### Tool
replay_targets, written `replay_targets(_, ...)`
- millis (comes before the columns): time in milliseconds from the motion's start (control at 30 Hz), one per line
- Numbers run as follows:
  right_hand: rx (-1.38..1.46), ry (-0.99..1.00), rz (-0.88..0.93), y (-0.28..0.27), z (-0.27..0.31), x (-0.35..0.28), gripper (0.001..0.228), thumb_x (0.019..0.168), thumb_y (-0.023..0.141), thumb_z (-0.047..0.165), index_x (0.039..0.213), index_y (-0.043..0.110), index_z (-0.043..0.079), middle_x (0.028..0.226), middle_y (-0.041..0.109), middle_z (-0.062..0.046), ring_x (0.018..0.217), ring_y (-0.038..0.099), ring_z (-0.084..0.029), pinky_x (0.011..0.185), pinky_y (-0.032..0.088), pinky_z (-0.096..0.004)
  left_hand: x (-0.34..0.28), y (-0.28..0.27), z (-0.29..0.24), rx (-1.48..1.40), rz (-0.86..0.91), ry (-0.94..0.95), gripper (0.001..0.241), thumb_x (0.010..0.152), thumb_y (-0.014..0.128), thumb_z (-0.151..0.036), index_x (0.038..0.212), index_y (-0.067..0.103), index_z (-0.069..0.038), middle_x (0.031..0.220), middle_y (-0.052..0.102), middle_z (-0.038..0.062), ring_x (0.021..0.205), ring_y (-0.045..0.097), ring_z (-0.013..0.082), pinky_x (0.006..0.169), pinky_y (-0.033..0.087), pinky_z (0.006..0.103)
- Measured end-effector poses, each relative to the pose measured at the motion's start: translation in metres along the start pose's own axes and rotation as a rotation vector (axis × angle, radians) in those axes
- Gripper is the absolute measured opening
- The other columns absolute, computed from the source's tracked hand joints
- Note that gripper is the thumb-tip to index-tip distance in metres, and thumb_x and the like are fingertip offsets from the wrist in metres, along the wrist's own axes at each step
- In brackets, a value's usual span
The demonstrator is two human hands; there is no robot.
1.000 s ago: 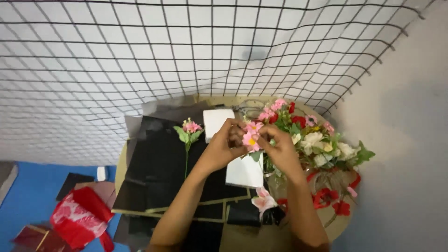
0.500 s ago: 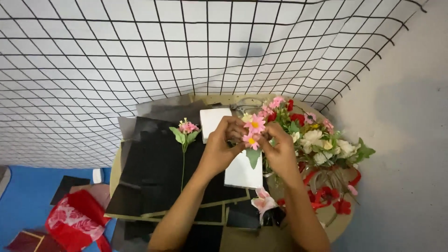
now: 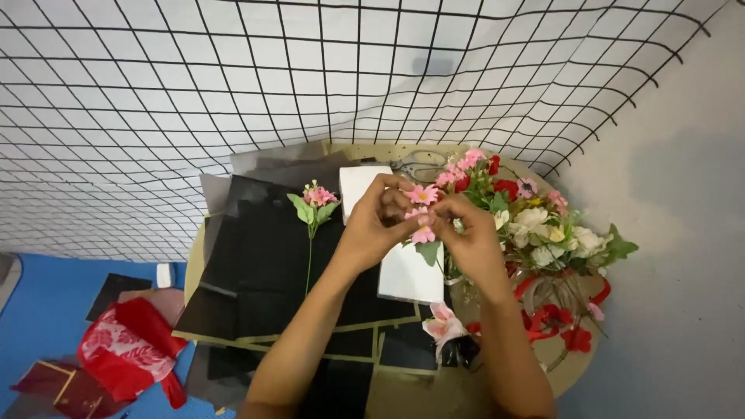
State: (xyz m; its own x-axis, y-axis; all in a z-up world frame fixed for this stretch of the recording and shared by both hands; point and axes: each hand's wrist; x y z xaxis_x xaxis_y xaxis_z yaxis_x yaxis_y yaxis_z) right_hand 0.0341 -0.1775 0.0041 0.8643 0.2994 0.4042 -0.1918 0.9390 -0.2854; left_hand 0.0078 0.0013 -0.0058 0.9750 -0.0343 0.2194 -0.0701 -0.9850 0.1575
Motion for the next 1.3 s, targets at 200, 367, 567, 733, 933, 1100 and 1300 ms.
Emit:
replay_targets(200,0.027,0.053,0.038,0.0,0.002,-0.003,0.015,0.097,0.071,0.01,0.084,0.071,0.003,0.064,0.054,-0.006,0.069,0.049,-0.014,0.071,0.046,-0.032,0.004,-0.001,0.007,-0.079,-0.024,0.028,0.045,0.082,0.078,0.003,0.118,0.053,-0.004,0.081,0.067,0.009,0.07,0.065,0.0144,0.062,0.055,0.0278)
replay_targets(367,0.172,0.136,0.066,0.003,0.023,-0.003,0.02,0.102,0.063,0.011,0.085,0.068,0.004,0.068,0.049,-0.001,0.073,0.045,-0.012,0.071,0.042,-0.028,0.007,-0.004,0.01,-0.147,0.011,-0.005,0.042,0.083,0.075,0.004,0.117,0.051,-0.005,0.084,0.067,0.008,0.073,0.065,0.0133,0.065,0.054,0.0255)
replay_targets(567,0.084,0.119,0.083,-0.006,0.022,-0.002,0.011,0.099,0.067,0.009,0.099,0.073,0.0,0.07,0.06,-0.011,0.073,0.052,-0.018,0.074,0.046,-0.035,0.002,-0.006,0.0,-0.122,0.046,-0.033,0.041,0.085,0.072,0.001,0.121,0.051,-0.004,0.089,0.066,0.01,0.078,0.065,0.0155,0.068,0.053,0.0279)
replay_targets(733,0.03,0.106,0.08,-0.011,0.027,-0.005,0.01,0.098,0.067,0.005,0.102,0.074,0.0,0.071,0.061,-0.011,0.074,0.055,-0.019,0.075,0.047,-0.036,0.001,-0.003,0.0,0.003,0.064,-0.012,0.052,0.078,0.075,0.006,0.122,0.051,-0.005,0.09,0.068,0.009,0.078,0.067,0.0157,0.073,0.055,0.029)
replay_targets(933,0.038,0.122,0.09,-0.013,0.032,-0.009,0.018,0.093,0.071,0.006,0.111,0.071,0.001,0.077,0.063,-0.013,0.075,0.055,-0.02,0.077,0.048,-0.038,-0.003,-0.001,-0.01,0.039,0.027,0.008,0.047,0.078,0.077,0.006,0.118,0.054,-0.005,0.086,0.072,0.009,0.074,0.067,0.015,0.073,0.055,0.0283)
replay_targets(1100,0.084,0.156,0.122,-0.013,0.032,-0.01,0.031,0.087,0.077,0.002,0.116,0.067,0.003,0.081,0.068,-0.012,0.076,0.055,-0.019,0.081,0.048,-0.038,-0.005,0.001,-0.009,0.045,0.0,0.016,0.045,0.079,0.079,0.002,0.114,0.052,-0.007,0.085,0.073,0.008,0.073,0.066,0.0135,0.073,0.053,0.0278)
replay_targets(1300,0.115,0.077,0.117,-0.018,0.023,-0.01,0.032,0.087,0.078,-0.001,0.113,0.06,0.002,0.085,0.065,-0.011,0.086,0.056,-0.019,0.089,0.048,-0.041,0.002,0.0,0.006,-0.082,-0.041,0.076,0.042,0.083,0.074,0.008,0.109,0.047,-0.01,0.086,0.073,0.01,0.075,0.067,0.0141,0.071,0.052,0.0263)
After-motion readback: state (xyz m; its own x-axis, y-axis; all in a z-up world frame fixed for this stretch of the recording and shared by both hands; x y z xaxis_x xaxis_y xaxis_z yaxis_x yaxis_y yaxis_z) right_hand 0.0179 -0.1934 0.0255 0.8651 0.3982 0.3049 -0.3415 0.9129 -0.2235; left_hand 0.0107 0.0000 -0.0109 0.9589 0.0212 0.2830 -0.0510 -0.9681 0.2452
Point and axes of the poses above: each hand's wrist, its own x-axis towards the middle knuckle, its own y-axis out of the palm, z = x × y
